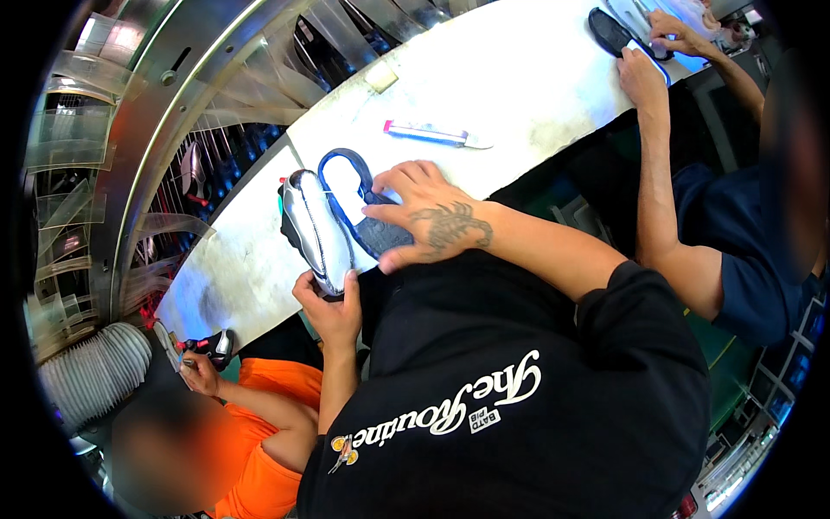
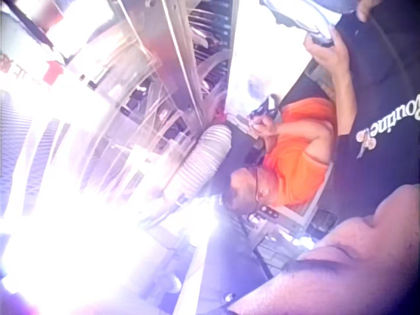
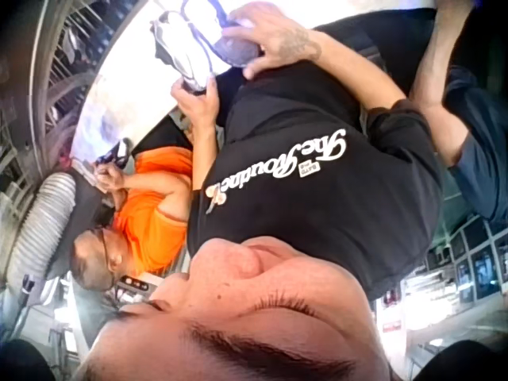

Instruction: The person assembles a slipper by attaching a sole to an upper and inserting a footbed. They use a utility knife to trim excess material from the sole and a small tool to press the components together. The person repeats this process for multiple slippers on a factory assembly line.

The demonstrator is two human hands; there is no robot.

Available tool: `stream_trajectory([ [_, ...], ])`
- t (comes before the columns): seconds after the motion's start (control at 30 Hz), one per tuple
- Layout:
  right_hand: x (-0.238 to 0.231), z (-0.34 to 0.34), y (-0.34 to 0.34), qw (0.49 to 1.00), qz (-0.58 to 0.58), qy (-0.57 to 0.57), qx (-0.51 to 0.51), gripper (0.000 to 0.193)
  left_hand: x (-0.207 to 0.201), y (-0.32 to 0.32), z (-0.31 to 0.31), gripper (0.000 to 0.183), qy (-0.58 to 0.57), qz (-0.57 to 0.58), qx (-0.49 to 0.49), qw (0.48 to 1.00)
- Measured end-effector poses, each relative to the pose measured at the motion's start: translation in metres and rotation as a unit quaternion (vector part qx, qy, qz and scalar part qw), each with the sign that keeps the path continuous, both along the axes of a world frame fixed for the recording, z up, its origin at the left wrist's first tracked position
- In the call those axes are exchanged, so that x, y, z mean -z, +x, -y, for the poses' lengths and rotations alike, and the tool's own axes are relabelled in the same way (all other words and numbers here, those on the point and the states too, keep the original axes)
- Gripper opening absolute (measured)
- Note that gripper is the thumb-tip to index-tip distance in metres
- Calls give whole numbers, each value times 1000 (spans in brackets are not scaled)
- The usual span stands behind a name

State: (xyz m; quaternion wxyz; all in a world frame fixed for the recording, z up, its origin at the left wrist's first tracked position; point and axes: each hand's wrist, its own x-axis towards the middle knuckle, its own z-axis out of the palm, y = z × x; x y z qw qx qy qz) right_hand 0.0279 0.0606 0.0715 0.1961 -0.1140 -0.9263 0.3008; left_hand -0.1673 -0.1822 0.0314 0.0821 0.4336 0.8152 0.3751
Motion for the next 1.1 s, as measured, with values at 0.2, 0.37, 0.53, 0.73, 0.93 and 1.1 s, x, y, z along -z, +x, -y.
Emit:
stream_trajectory([
  [0.2, 25, 18, 16, 996, -90, 3, -27, 40, -45, -3, -19, 47, 67, -108, 53, 990],
  [0.37, -73, 35, -1, 950, -273, -151, -14, 30, -123, 0, -37, 44, 124, -22, 106, 986],
  [0.53, -85, 57, 0, 927, -232, -295, -17, 25, -138, 24, -48, 42, 143, 265, 128, 945],
  [0.73, -71, 72, 14, 911, -216, -347, 62, 18, -131, 44, -41, 42, 157, 352, 163, 908],
  [0.93, -66, 83, 24, 920, -249, -297, 51, 19, -118, 62, -33, 21, 238, 422, 191, 854],
  [1.1, -68, 89, 30, 919, -232, -313, 59, 20, -117, 63, -25, 23, 178, 315, 233, 903],
])
